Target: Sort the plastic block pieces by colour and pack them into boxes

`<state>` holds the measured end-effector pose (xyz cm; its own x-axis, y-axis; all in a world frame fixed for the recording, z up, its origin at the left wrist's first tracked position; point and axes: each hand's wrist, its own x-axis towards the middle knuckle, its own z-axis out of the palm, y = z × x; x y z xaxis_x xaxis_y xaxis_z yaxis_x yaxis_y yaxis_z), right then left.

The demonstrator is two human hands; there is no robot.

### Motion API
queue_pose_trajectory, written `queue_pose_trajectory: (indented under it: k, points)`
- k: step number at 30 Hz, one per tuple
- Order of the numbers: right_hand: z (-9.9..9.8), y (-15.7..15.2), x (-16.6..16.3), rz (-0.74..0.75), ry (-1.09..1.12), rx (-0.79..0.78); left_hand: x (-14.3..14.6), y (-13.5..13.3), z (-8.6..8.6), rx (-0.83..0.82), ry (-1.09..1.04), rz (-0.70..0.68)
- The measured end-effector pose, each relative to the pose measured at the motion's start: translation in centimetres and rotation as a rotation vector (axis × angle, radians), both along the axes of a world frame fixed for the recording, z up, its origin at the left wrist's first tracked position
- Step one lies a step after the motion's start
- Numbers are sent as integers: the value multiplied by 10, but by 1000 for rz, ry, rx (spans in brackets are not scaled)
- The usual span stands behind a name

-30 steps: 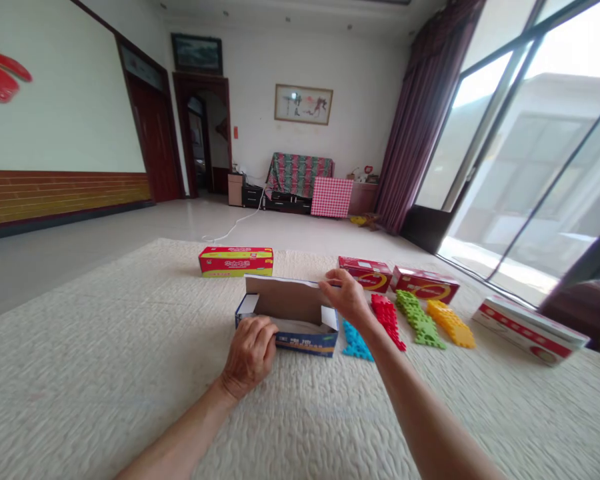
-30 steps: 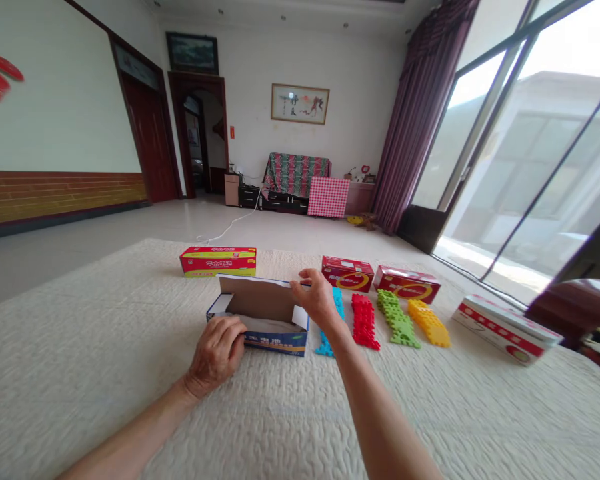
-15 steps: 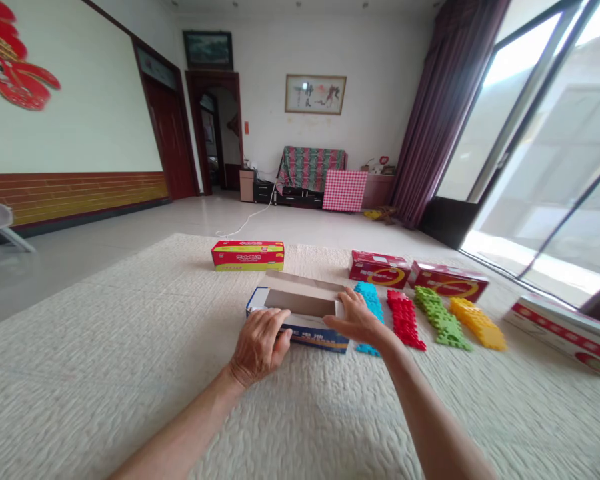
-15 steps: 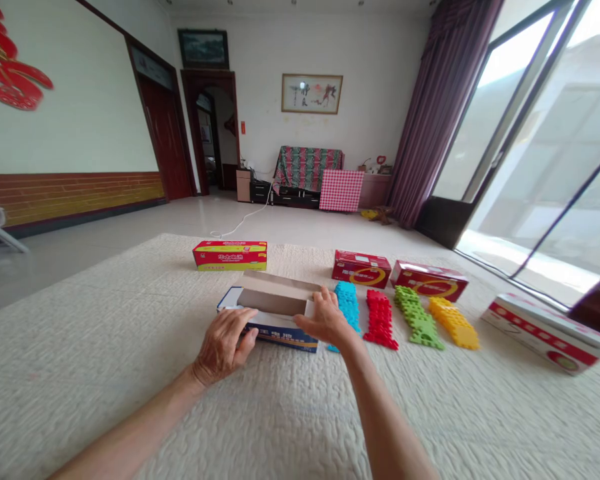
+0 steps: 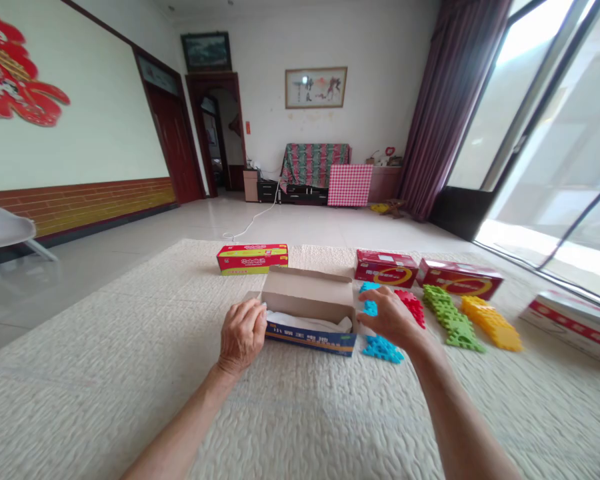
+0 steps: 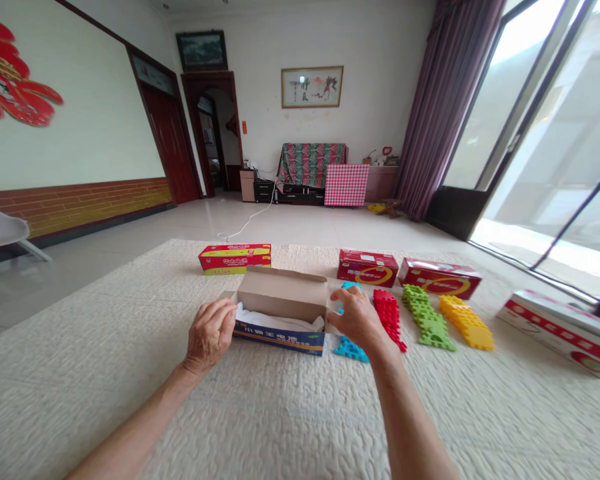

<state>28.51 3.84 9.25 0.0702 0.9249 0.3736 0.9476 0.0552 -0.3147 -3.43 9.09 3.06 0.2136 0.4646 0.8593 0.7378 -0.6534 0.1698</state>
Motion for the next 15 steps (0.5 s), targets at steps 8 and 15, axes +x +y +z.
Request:
queue_pose_trajectory:
  k: [8,15]
  points:
    - [-16,6,-25,-13,125,-119,-7,56,27,-713,-254,-67]
    - [-30,21,-32,-72,250,-47,-9,82,11,-955,-564,-339]
